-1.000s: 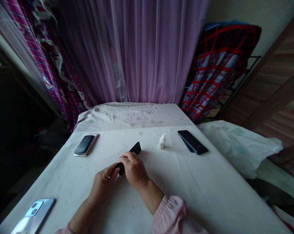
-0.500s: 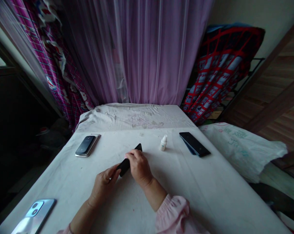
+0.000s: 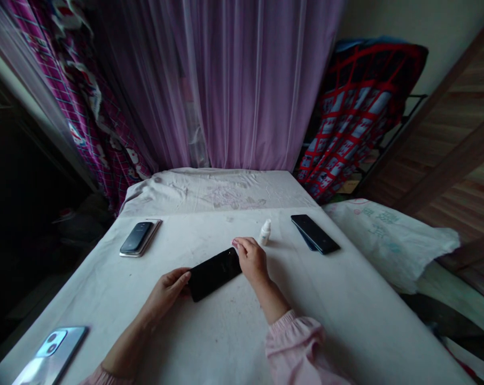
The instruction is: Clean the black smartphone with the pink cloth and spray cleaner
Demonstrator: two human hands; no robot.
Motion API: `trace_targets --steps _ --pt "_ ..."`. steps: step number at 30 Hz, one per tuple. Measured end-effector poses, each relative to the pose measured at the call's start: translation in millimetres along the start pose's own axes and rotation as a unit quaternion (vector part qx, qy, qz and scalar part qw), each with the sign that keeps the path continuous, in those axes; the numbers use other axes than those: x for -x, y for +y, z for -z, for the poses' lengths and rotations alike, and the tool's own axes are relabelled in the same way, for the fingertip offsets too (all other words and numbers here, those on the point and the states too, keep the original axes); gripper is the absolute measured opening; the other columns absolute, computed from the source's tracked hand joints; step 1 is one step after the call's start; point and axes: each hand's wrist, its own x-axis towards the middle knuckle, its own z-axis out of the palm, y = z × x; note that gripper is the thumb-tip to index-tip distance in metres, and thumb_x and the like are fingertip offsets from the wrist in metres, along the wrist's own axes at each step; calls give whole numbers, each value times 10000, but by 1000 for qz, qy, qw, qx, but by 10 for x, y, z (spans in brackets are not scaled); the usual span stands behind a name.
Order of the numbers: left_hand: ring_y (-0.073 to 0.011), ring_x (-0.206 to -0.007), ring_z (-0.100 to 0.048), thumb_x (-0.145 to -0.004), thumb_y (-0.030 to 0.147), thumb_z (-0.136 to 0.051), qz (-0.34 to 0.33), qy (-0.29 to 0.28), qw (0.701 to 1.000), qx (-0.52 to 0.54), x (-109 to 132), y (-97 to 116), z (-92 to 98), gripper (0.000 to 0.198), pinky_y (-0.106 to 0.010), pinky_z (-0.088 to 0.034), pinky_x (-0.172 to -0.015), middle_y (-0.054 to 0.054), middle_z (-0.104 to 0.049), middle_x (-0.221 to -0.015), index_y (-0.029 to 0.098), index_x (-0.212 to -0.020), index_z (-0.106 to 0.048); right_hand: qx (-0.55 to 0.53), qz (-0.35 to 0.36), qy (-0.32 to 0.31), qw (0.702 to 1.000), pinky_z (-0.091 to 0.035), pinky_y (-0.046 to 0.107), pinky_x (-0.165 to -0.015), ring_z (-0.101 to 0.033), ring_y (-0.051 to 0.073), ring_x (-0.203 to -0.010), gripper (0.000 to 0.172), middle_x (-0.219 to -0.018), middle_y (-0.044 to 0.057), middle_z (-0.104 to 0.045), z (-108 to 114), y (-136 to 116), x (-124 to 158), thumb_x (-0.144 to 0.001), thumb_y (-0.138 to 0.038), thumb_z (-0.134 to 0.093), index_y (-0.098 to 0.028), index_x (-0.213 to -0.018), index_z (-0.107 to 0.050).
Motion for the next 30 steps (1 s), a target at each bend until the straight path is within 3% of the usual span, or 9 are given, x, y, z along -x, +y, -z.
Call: trace_targets --steps 5,9,12,15,18,24,30 --pt "-144 -525 -607 -776 645 -594 -13 6 1000 -27 -17 -16 -14 545 -251 -508 -489 -15 -664 -644 143 -962 -700 -4 -3 -8 1000 -562 313 -763 -688 187 -809 227 -866 60 -726 -7 -56 51 -871 -228 -498 -223 -868 -726" --pt "-159 -558 -643 -868 569 -523 -120 90 983 -109 12 -46 -19 466 -275 -554 -547 -15 -696 -683 163 -1013 -698 -19 2 30 999 -561 314 -787 -682 183 -826 246 -877 66 -723 25 -127 14 -881 -232 -477 -215 -886 -723" --pt "-183 -685 -712 -936 423 -493 -237 117 940 -217 57 -34 -27 328 -294 -594 -651 -26 -749 -787 197 -1058 -696 -27 2 49 998 -566 317 -788 -681 183 -829 249 -880 64 -726 88 -176 -2 -880 -238 -470 -219 -892 -718" --pt "-194 -877 -737 -974 303 -470 -358 82 883 -293 108 -9 -57 269 -305 -608 -773 -56 -764 -999 215 -1120 -678 -29 -9 51 998 -570 314 -770 -683 181 -806 240 -881 61 -725 176 -182 43 -876 -241 -476 -216 -896 -714" --pt "-182 -954 -727 -1000 258 -445 -426 30 835 -347 143 -4 -109 273 -286 -605 -820 -73 -746 -1083 207 -1172 -651 -18 -25 34 999 -569 307 -761 -689 184 -806 226 -882 61 -723 282 -133 146 -874 -249 -492 -217 -888 -715" --pt "-192 -1055 -690 -1013 248 -415 -449 0 781 -434 141 -97 -260 280 -327 -599 -883 -64 -734 -1111 199 -1162 -648 34 -57 4 998 -564 320 -764 -695 207 -838 236 -907 71 -729 437 67 367 -878 -301 -504 -220 -903 -725" --pt "-205 -1101 -662 -1000 214 -425 -431 -17 772 -466 117 -213 -299 268 -376 -576 -933 -55 -723 -1131 211 -1145 -651 56 -81 -13 995 -566 328 -755 -701 222 -844 289 -937 97 -730 458 252 455 -880 -322 -465 -204 -934 -724"
